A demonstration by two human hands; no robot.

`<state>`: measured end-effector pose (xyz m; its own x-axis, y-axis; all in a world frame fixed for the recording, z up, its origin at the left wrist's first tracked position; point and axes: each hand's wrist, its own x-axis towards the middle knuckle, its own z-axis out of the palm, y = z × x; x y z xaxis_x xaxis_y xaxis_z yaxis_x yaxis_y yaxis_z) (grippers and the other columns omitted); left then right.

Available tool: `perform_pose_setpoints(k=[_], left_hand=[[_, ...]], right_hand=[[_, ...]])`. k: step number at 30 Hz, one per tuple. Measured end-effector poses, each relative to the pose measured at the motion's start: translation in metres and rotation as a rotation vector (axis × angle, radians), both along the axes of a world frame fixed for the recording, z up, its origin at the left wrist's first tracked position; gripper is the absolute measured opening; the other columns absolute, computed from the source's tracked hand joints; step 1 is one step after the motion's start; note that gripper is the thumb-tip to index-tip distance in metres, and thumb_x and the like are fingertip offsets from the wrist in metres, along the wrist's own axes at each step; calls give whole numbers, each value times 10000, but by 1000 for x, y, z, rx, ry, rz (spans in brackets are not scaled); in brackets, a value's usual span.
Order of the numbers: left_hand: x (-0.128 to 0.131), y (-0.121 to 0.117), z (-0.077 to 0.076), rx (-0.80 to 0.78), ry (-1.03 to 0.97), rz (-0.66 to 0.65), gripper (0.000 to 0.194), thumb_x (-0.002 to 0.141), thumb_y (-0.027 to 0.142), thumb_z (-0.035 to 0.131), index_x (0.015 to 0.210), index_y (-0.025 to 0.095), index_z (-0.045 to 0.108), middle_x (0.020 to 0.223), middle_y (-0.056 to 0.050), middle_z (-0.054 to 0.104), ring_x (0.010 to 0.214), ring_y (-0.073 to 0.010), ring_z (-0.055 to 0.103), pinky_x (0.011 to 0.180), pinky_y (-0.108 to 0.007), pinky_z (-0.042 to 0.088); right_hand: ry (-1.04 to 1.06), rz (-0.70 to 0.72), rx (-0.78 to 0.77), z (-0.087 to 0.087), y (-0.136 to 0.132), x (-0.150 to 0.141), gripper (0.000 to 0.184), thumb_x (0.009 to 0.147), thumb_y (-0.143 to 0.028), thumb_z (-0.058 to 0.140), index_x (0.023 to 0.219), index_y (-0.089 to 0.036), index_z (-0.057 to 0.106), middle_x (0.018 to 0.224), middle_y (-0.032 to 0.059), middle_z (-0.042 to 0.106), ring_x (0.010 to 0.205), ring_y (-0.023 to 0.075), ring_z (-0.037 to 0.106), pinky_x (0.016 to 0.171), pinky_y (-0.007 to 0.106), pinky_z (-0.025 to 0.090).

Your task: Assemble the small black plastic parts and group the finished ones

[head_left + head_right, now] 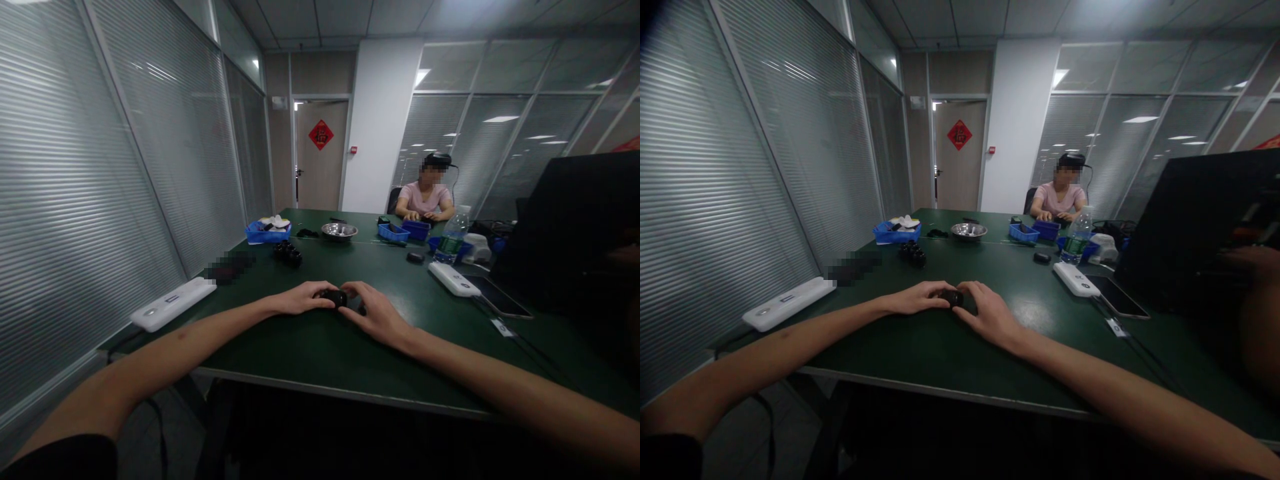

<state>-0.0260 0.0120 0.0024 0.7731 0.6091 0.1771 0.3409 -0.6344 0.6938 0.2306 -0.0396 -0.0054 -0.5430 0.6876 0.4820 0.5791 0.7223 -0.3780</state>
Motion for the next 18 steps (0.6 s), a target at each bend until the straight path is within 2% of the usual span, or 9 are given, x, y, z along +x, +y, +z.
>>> perform_pose_setpoints(k=[3,10,14,18], left_hand=[[0,0,0,-5,3,0,479,967,466,632,1340,167,605,1093,-72,644,861,-169,566,727,-264,417],[1,-1,2,0,-11,-13,438,970,439,629,1314,169,605,1157,-82,647,978,-204,595,827,-301,444],[1,-1,2,-4,1,-2,456,969,440,629,1326,157,601,1120,-78,646,934,-193,588,794,-291,439],[2,-3,3,-20,-4,-6,446,967,426,634,1326,162,606,1110,-76,646,918,-186,584,766,-279,436]], right_hand=[[-1,-12,-13,-2,2,1,280,979,-329,652,1239,-244,592,1116,69,673,983,229,659,865,402,556],[1,91,36,2,-1,-2,312,938,-173,655,1232,-251,586,1258,85,603,1059,224,644,924,403,560],[6,44,-3,1,-1,-1,347,946,-272,681,1271,-246,560,1217,83,625,1016,225,653,886,401,565],[0,11,-29,0,1,0,250,990,-306,632,1225,-240,580,1105,63,659,959,218,661,843,389,561]])
